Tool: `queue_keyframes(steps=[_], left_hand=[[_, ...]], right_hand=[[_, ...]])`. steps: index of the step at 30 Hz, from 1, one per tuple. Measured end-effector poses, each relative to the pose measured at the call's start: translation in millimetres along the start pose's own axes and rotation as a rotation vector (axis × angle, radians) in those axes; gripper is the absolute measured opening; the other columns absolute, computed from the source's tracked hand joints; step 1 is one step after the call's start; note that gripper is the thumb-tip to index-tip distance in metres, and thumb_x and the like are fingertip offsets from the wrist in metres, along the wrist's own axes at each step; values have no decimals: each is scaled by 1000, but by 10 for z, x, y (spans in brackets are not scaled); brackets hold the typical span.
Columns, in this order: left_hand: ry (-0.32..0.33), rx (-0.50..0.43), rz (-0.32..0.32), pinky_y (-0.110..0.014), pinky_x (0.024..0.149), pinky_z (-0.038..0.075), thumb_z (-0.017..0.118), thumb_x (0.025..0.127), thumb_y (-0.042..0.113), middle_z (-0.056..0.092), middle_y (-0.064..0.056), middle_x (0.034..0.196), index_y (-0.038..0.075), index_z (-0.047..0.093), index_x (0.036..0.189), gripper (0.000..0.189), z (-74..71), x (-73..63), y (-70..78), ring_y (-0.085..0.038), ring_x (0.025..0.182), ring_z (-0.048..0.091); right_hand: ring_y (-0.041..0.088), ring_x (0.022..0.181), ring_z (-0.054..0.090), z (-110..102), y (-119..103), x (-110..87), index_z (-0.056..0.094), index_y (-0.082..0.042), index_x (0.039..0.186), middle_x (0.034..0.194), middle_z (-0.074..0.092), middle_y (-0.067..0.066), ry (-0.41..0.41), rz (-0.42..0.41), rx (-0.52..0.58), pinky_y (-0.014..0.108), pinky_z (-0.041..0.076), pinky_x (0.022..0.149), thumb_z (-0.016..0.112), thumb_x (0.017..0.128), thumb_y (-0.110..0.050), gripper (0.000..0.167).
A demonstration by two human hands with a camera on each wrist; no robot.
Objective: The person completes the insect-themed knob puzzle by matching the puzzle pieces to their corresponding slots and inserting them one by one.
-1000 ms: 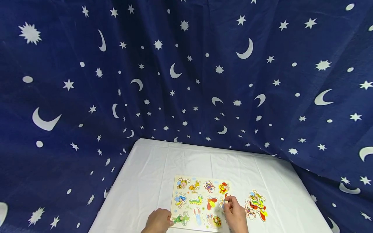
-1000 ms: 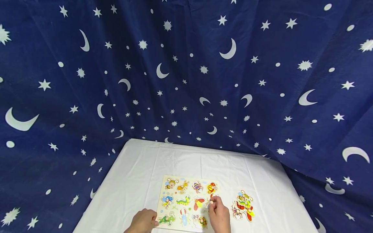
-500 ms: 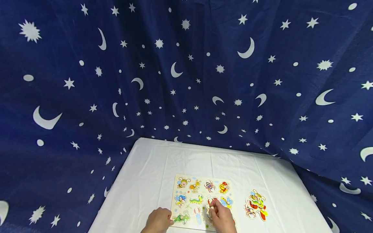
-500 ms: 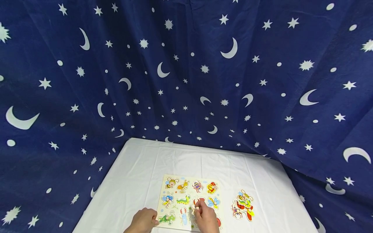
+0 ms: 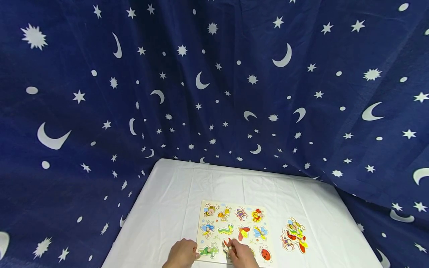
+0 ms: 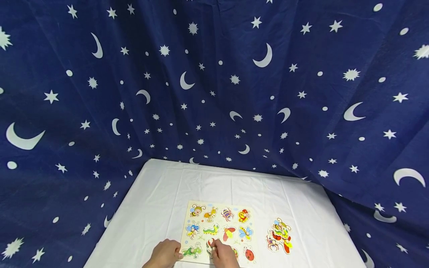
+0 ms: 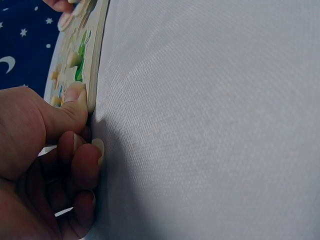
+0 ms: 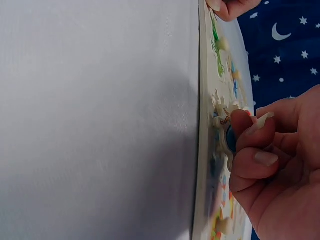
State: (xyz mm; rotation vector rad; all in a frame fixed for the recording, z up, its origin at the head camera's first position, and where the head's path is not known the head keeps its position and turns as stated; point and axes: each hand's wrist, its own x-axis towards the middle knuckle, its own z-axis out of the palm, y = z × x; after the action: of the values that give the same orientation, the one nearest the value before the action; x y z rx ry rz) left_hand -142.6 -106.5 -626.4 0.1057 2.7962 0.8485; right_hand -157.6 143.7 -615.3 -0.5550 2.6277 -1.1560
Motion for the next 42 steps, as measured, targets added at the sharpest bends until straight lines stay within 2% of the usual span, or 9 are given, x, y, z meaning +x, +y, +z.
queue_keyframes(steps=[6, 14, 20, 25, 27, 32, 35, 39, 42], left_hand=[[-2, -4, -13, -29, 53, 34, 76, 74, 28, 48, 7, 54, 19, 57, 61, 25, -3, -3, 5, -11, 53, 44], [0, 5, -16, -29, 53, 32, 76, 74, 29, 47, 7, 53, 19, 56, 60, 27, 6, -2, -5, -11, 54, 42], [-3, 3, -12, -29, 53, 33, 76, 75, 29, 47, 8, 53, 19, 56, 60, 26, 11, -3, -6, -11, 53, 43], [20, 17, -1, -28, 52, 32, 76, 73, 29, 46, 8, 52, 19, 54, 59, 29, 7, -17, 0, -10, 51, 42], [28, 21, 3, -28, 51, 32, 77, 73, 29, 46, 8, 51, 19, 53, 58, 30, 10, -21, -1, -10, 51, 42], [44, 40, 11, -27, 50, 32, 77, 73, 30, 45, 9, 51, 20, 51, 57, 33, 15, -31, -6, -10, 50, 41], [46, 49, 13, -27, 50, 31, 77, 74, 31, 44, 9, 51, 20, 50, 57, 33, 10, -31, -7, -10, 50, 40], [43, 60, 18, -28, 50, 32, 77, 74, 31, 45, 9, 52, 19, 51, 58, 33, 2, -25, -4, -10, 50, 41], [42, 72, 21, -28, 50, 32, 76, 74, 32, 45, 9, 52, 19, 51, 58, 33, 3, -21, -1, -10, 50, 41]], right_hand=[[-2, 55, 37, 67, -17, 25, 60, -8, 94, 65, 47, -12, -6, 22, -24, 22, 33, 54, 57, 91, -9, 5], [-2, 57, 44, 129, -68, 45, 60, -7, 92, 63, 53, -11, 96, 46, -37, 25, 37, 56, 57, 87, -8, 5], [4, 59, 47, 155, -120, 88, 61, -6, 94, 67, 57, -6, 134, 122, -57, 26, 37, 57, 56, 87, -7, 9], [11, 62, 48, 141, -153, 120, 61, -7, 94, 72, 57, -1, 124, 230, -90, 28, 36, 57, 56, 88, -9, 8], [11, 62, 48, 135, -153, 128, 61, -7, 92, 72, 57, -1, 109, 249, -82, 27, 36, 57, 57, 88, -8, 6], [9, 60, 47, 140, -130, 153, 61, -8, 88, 68, 56, -4, 91, 245, -49, 26, 37, 57, 57, 87, -6, 4], [9, 61, 47, 151, -123, 178, 60, -10, 84, 67, 55, -4, 101, 274, -49, 26, 36, 57, 58, 87, -6, 5], [10, 61, 45, 147, -143, 213, 57, -11, 78, 66, 53, -4, 120, 286, -107, 26, 35, 57, 60, 86, -8, 9], [10, 60, 44, 122, -147, 226, 56, -12, 76, 66, 51, -4, 93, 258, -145, 26, 34, 56, 60, 86, -8, 11]])
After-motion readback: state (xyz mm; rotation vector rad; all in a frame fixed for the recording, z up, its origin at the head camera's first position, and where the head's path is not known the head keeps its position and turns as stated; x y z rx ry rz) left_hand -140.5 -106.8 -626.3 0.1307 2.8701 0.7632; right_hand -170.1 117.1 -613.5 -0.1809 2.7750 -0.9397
